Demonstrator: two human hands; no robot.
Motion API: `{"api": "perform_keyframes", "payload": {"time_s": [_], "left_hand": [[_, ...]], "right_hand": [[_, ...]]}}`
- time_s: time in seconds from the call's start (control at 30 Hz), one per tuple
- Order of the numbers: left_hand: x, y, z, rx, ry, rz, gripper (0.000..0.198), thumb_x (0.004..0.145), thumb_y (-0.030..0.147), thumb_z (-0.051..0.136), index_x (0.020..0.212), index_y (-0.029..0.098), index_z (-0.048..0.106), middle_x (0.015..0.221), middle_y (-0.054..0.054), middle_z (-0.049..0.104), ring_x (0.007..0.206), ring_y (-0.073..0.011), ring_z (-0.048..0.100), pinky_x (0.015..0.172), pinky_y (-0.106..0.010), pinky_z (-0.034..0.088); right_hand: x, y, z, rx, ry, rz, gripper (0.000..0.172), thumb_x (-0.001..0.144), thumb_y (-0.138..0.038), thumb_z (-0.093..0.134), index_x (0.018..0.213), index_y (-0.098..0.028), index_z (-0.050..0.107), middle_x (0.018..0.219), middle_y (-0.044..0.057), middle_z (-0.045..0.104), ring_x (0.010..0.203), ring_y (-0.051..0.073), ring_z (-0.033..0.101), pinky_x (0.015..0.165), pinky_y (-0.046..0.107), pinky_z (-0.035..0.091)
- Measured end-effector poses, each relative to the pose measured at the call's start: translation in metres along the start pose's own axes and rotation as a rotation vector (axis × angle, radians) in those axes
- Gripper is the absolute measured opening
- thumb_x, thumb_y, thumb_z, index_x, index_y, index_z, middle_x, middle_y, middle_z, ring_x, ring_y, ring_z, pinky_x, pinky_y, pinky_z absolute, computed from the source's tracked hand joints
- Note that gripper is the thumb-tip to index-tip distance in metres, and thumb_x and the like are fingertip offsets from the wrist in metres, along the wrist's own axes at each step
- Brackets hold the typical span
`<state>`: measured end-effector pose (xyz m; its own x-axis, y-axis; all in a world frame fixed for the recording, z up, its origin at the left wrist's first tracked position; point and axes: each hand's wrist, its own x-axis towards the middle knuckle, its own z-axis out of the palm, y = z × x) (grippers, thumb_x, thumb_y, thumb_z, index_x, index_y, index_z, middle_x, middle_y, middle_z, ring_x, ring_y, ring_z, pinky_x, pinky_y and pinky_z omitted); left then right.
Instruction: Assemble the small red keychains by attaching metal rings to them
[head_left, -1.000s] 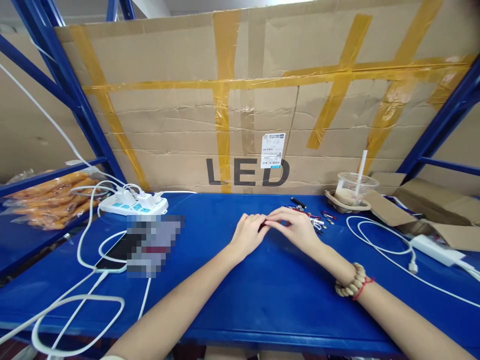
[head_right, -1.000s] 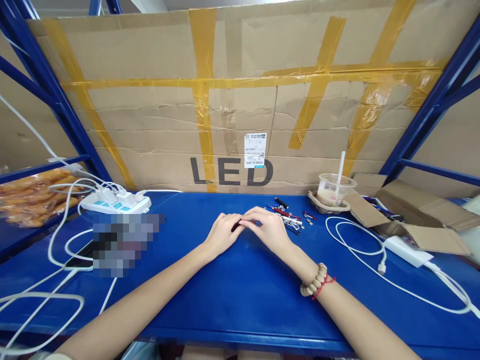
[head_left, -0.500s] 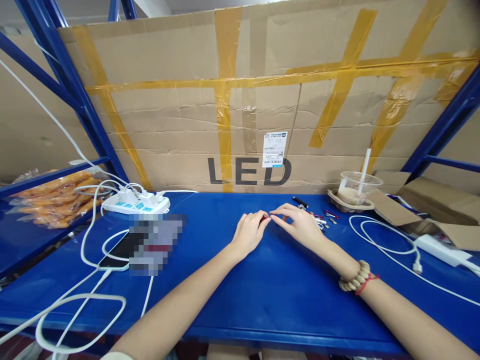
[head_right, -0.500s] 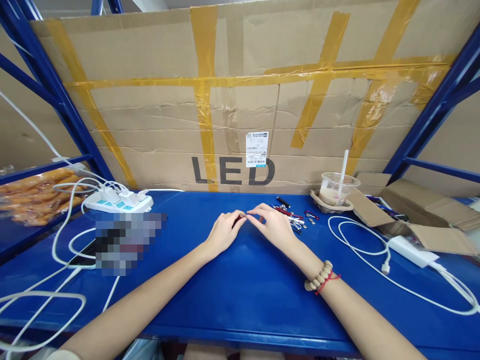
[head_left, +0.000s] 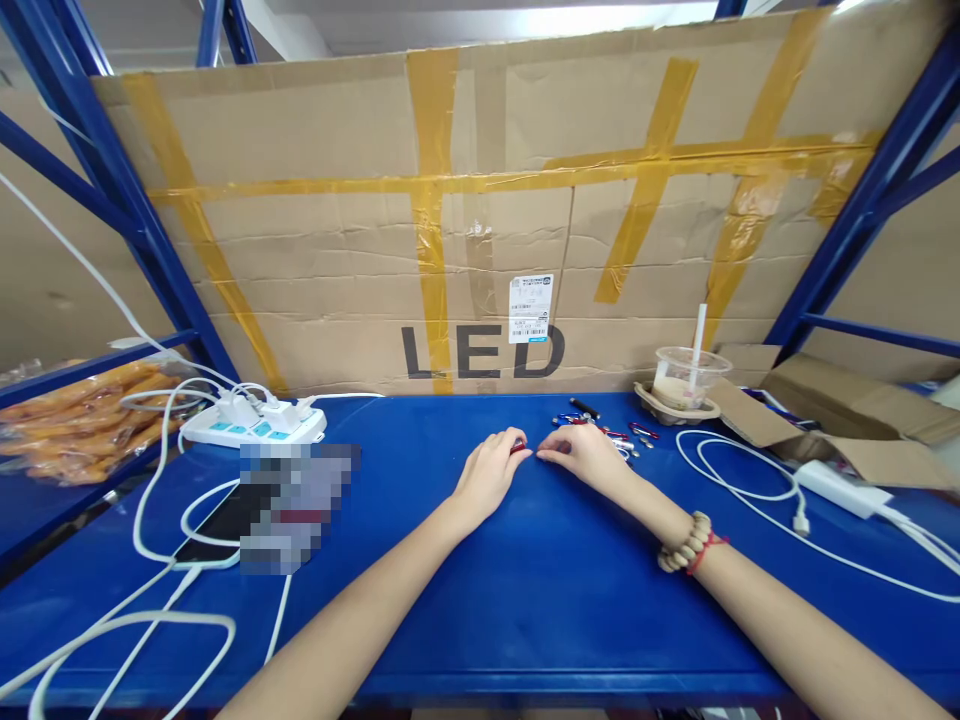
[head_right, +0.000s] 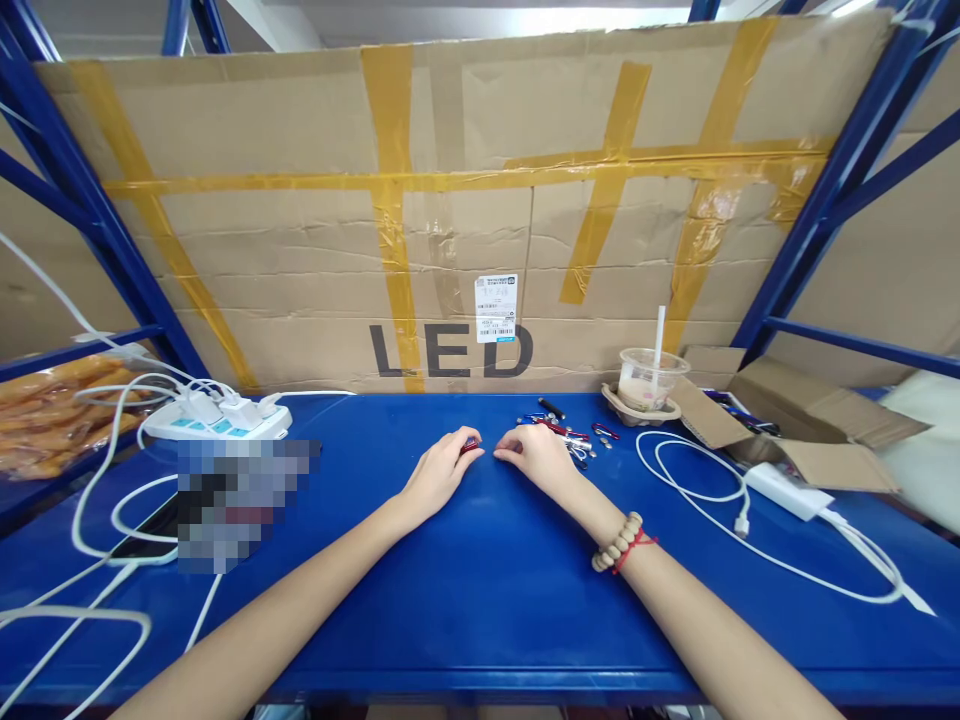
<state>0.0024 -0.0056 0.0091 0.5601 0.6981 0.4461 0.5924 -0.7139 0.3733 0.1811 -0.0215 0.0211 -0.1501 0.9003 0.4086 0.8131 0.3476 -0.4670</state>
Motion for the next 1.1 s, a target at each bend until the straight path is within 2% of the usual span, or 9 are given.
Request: {"api": "perform_keyframes", "payload": {"time_s": [0.1,0.27,0.4,0.67,0.8,0.93,1.1], "left_hand": [[-0.001,0.001,-0.001,-0.001,0.002,0.004,0.014,0.091,0.029,0.038,0.097,0.02,0.047,0.091,-0.001,0.059,0.083,-0.0158,0.055,0.071,-0.026,0.043],[0.0,0.0,0.001,0.008,-0.009,0.053,0.016,0.092,0.029,0.037,0.092,0.021,0.05,0.091,-0.001,0.058,0.087,-0.0167,0.053,0.078,-0.027,0.042],[0.001,0.0,0.002,0.015,-0.004,0.062,0.018,0.093,0.028,0.035,0.095,0.021,0.051,0.093,-0.001,0.058,0.089,-0.017,0.053,0.079,-0.028,0.042],[-0.001,0.002,0.0,-0.018,0.034,0.042,0.018,0.093,0.026,0.033,0.097,0.02,0.05,0.095,-0.003,0.059,0.09,-0.017,0.055,0.079,-0.027,0.043],[-0.002,0.002,-0.001,-0.041,0.061,0.022,0.017,0.093,0.026,0.035,0.103,0.021,0.048,0.1,-0.002,0.059,0.093,-0.016,0.056,0.079,-0.026,0.044],[-0.004,0.002,-0.002,-0.06,0.07,0.03,0.021,0.092,0.026,0.039,0.111,0.022,0.044,0.106,-0.003,0.058,0.096,-0.0161,0.056,0.08,-0.026,0.044],[-0.005,0.002,-0.002,-0.091,0.049,0.07,0.021,0.091,0.027,0.039,0.111,0.024,0.044,0.106,-0.001,0.058,0.095,-0.0154,0.056,0.082,-0.026,0.044]], "right_hand": [[0.001,-0.007,-0.003,0.138,0.09,0.036,0.015,0.074,-0.031,0.06,0.074,-0.019,0.07,0.074,0.002,0.069,0.067,0.015,0.062,0.061,0.023,0.047],[0.001,-0.015,-0.004,0.343,0.182,0.11,0.028,0.073,-0.039,0.058,0.082,-0.015,0.069,0.077,0.006,0.069,0.062,0.016,0.062,0.043,0.02,0.046],[0.001,-0.016,0.0,0.452,0.186,0.127,0.033,0.074,-0.041,0.056,0.087,-0.014,0.068,0.082,0.008,0.069,0.065,0.016,0.062,0.039,0.019,0.045],[-0.002,-0.023,0.004,0.524,0.141,0.109,0.03,0.071,-0.04,0.06,0.082,-0.014,0.068,0.08,0.008,0.068,0.062,0.015,0.06,0.04,0.019,0.044],[-0.002,-0.024,0.002,0.548,0.087,0.107,0.03,0.07,-0.041,0.061,0.081,-0.014,0.068,0.08,0.007,0.067,0.059,0.012,0.057,0.04,0.018,0.041],[0.0,-0.02,-0.001,0.638,-0.014,0.214,0.034,0.065,-0.043,0.065,0.081,-0.013,0.068,0.078,0.007,0.066,0.057,0.01,0.053,0.039,0.017,0.038],[0.0,-0.015,-0.002,0.746,-0.105,0.336,0.035,0.057,-0.042,0.071,0.078,-0.014,0.068,0.077,0.005,0.065,0.061,0.009,0.052,0.042,0.015,0.036]]}}
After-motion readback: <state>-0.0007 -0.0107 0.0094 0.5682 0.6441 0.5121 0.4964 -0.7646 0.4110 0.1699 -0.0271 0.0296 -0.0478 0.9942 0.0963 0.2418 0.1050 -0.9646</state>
